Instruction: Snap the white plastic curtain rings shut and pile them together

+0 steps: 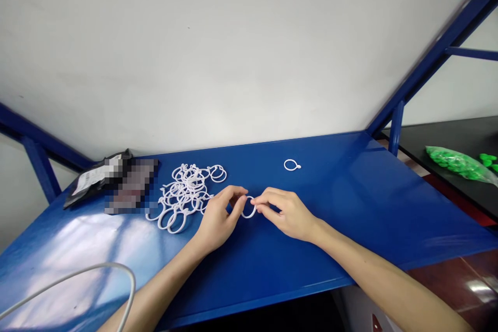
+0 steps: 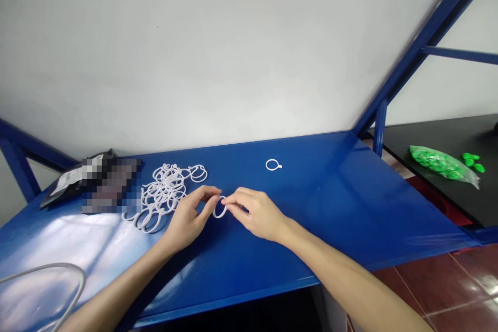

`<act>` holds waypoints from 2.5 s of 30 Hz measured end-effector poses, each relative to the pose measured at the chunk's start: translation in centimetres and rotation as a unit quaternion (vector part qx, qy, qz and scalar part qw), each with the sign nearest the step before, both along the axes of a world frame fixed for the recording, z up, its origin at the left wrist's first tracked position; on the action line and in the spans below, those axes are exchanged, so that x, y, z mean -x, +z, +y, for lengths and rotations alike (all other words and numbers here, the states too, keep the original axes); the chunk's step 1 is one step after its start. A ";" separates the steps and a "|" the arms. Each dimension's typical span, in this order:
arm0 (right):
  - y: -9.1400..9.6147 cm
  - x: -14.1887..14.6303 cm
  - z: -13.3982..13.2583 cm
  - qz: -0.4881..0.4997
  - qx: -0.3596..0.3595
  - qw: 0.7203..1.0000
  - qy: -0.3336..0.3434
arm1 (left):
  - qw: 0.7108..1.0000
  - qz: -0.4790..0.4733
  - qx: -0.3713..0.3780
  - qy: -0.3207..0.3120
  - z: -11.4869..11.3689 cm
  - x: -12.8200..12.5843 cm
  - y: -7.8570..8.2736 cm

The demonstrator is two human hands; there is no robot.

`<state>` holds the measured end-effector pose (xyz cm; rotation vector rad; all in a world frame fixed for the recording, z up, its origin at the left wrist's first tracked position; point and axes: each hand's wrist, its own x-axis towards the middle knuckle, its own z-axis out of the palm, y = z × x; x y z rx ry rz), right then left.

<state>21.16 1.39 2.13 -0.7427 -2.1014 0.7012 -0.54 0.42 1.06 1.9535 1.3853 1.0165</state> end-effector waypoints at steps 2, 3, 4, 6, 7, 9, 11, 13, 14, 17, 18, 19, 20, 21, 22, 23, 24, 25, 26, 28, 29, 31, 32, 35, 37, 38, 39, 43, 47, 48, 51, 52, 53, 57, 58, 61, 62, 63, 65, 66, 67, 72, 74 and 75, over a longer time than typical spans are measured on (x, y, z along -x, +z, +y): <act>-0.1 0.0 0.1 -0.001 -0.004 1.000 -0.002 | 0.994 0.076 -0.077 0.032 0.6 0.6 -0.2; -0.1 0.0 0.2 -0.004 -0.004 1.000 -0.008 | 0.986 0.116 -0.111 0.050 1.0 0.9 -0.4; -0.3 0.0 0.4 -0.009 -0.005 1.000 -0.017 | 0.975 0.158 -0.138 0.069 1.4 1.2 -0.6; -0.6 -0.2 1.1 -0.026 -0.008 0.998 -0.052 | 0.951 0.236 -0.168 0.106 2.2 2.0 -1.2; -0.8 -0.5 1.5 -0.038 -0.014 0.996 -0.079 | 0.941 0.267 -0.172 0.117 2.5 2.3 -1.5; -1.2 -1.2 2.8 -0.073 -0.033 0.986 -0.144 | 0.927 0.312 -0.170 0.117 2.9 2.9 -2.0; -1.5 -2.1 4.2 -0.116 -0.051 0.970 -0.210 | 0.920 0.341 -0.166 0.103 3.0 3.2 -2.2; -1.8 -3.2 5.6 -0.159 -0.062 0.951 -0.258 | 0.915 0.359 -0.160 0.091 3.0 3.3 -2.1; -1.9 -3.7 6.1 -0.181 -0.064 0.940 -0.281 | 0.914 0.365 -0.157 0.087 3.0 3.3 -1.9; -2.3 -4.8 7.2 -0.236 -0.060 0.911 -0.334 | 0.918 0.362 -0.146 0.072 2.8 3.2 -1.5; -2.4 -5.0 7.4 -0.247 -0.057 0.904 -0.344 | 0.920 0.358 -0.144 0.070 2.7 3.2 -1.5; -2.5 -5.1 7.5 -0.254 -0.055 0.900 -0.350 | 0.922 0.354 -0.142 0.069 2.6 3.1 -1.4; -2.6 -5.3 7.5 -0.259 -0.054 0.898 -0.353 | 0.922 0.353 -0.141 0.070 2.5 3.1 -1.4; -2.7 -5.4 7.6 -0.264 -0.054 0.895 -0.355 | 0.923 0.351 -0.140 0.071 2.4 3.0 -1.3; -2.8 -5.5 7.6 -0.268 -0.054 0.893 -0.358 | 0.924 0.347 -0.139 0.074 2.3 2.9 -1.3; -2.8 -5.6 7.6 -0.271 -0.055 0.891 -0.361 | 0.928 0.337 -0.138 0.079 2.1 2.7 -1.2; -2.9 -5.7 7.7 -0.272 -0.055 0.889 -0.364 | 0.935 0.317 -0.134 0.086 2.0 2.6 -1.0; -2.8 -5.9 7.8 -0.273 -0.056 0.887 -0.368 | 0.946 0.284 -0.126 0.094 1.9 2.5 -0.7; -2.7 -6.0 7.8 -0.272 -0.057 0.886 -0.372 | 0.961 0.235 -0.109 0.100 1.7 2.4 -0.3; -2.4 -5.9 7.7 -0.267 -0.061 0.884 -0.378 | 0.989 0.094 -0.050 0.099 1.5 2.4 0.6; -2.2 -5.7 7.4 -0.256 -0.065 0.888 -0.376 | 0.996 0.010 -0.011 0.088 1.4 2.4 1.1; -1.6 -4.8 6.5 -0.207 -0.069 0.913 -0.346 | 0.984 -0.155 0.066 0.054 1.1 2.3 2.0; -1.3 -4.1 5.7 -0.170 -0.064 0.932 -0.314 | 0.968 -0.227 0.097 0.037 1.0 2.2 2.3; -1.0 -1.4 3.0 -0.070 0.011 0.984 -0.162 | 0.909 -0.385 0.160 -0.006 0.5 1.4 2.6; -1.2 0.2 1.3 -0.012 0.085 0.994 -0.072 | 0.877 -0.439 0.192 -0.031 0.2 0.6 2.4; -1.4 0.8 0.8 0.010 0.113 0.992 -0.058 | 0.866 -0.453 0.206 -0.039 0.0 0.2 2.2; -1.6 1.2 0.4 0.030 0.130 0.990 -0.052 | 0.859 -0.462 0.218 -0.044 -0.1 -0.1 2.0; -2.0 1.4 0.4 0.058 0.118 0.989 -0.070 | 0.845 -0.468 0.255 -0.048 -0.3 -0.7 1.5; -1.9 0.9 0.9 0.062 0.091 0.990 -0.092 | 0.846 -0.459 0.268 -0.050 -0.3 -0.6 1.4; -1.8 0.9 0.9 0.060 0.083 0.991 -0.091 | 0.846 -0.458 0.269 -0.049 -0.3 -0.5 1.4; -1.6 1.0 0.8 0.043 0.039 0.995 -0.080 | 0.841 -0.465 0.274 -0.045 -0.2 -0.5 1.4; -1.6 1.0 0.8 0.039 0.023 0.996 -0.077 | 0.838 -0.468 0.276 -0.043 -0.1 -0.5 1.4; -1.5 1.0 0.7 0.038 0.008 0.996 -0.075 | 0.836 -0.471 0.278 -0.041 -0.1 -0.4 1.4; -1.2 0.9 0.5 0.036 -0.049 0.996 -0.068 | 0.836 -0.471 0.278 -0.041 -0.1 -0.5 1.6; -1.2 0.8 0.5 0.035 -0.069 0.995 -0.063 | 0.837 -0.469 0.278 -0.043 -0.1 -0.5 1.6; -1.1 0.7 0.5 0.033 -0.122 0.991 -0.051 | 0.845 -0.455 0.279 -0.043 -0.2 -0.6 1.5; -1.0 0.7 0.5 0.032 -0.132 0.990 -0.048 | 0.849 -0.446 0.280 -0.044 -0.2 -0.6 1.4; -1.0 0.6 0.6 0.031 -0.137 0.989 -0.046 | 0.855 -0.434 0.280 -0.045 -0.2 -0.6 1.3; -1.0 0.5 0.6 0.028 -0.136 0.989 -0.046 | 0.875 -0.397 0.274 -0.051 -0.3 -0.6 1.1; -1.0 0.5 0.7 0.028 -0.132 0.990 -0.047 | 0.890 -0.367 0.267 -0.055 -0.3 -0.6 0.9; -1.0 0.5 0.7 0.027 -0.125 0.991 -0.048 | 0.909 -0.326 0.253 -0.056 -0.2 -0.4 0.8; -0.8 0.3 0.6 0.016 -0.080 0.995 -0.051 | 0.999 0.037 -0.018 0.026 1.2 1.0 -0.3; -0.7 0.4 0.6 0.007 -0.070 0.996 -0.049 | 0.973 0.177 -0.130 0.075 2.2 1.9 -1.1; -0.7 0.3 0.7 0.003 -0.067 0.997 -0.049 | 0.956 0.230 -0.158 0.095 2.6 2.3 -1.4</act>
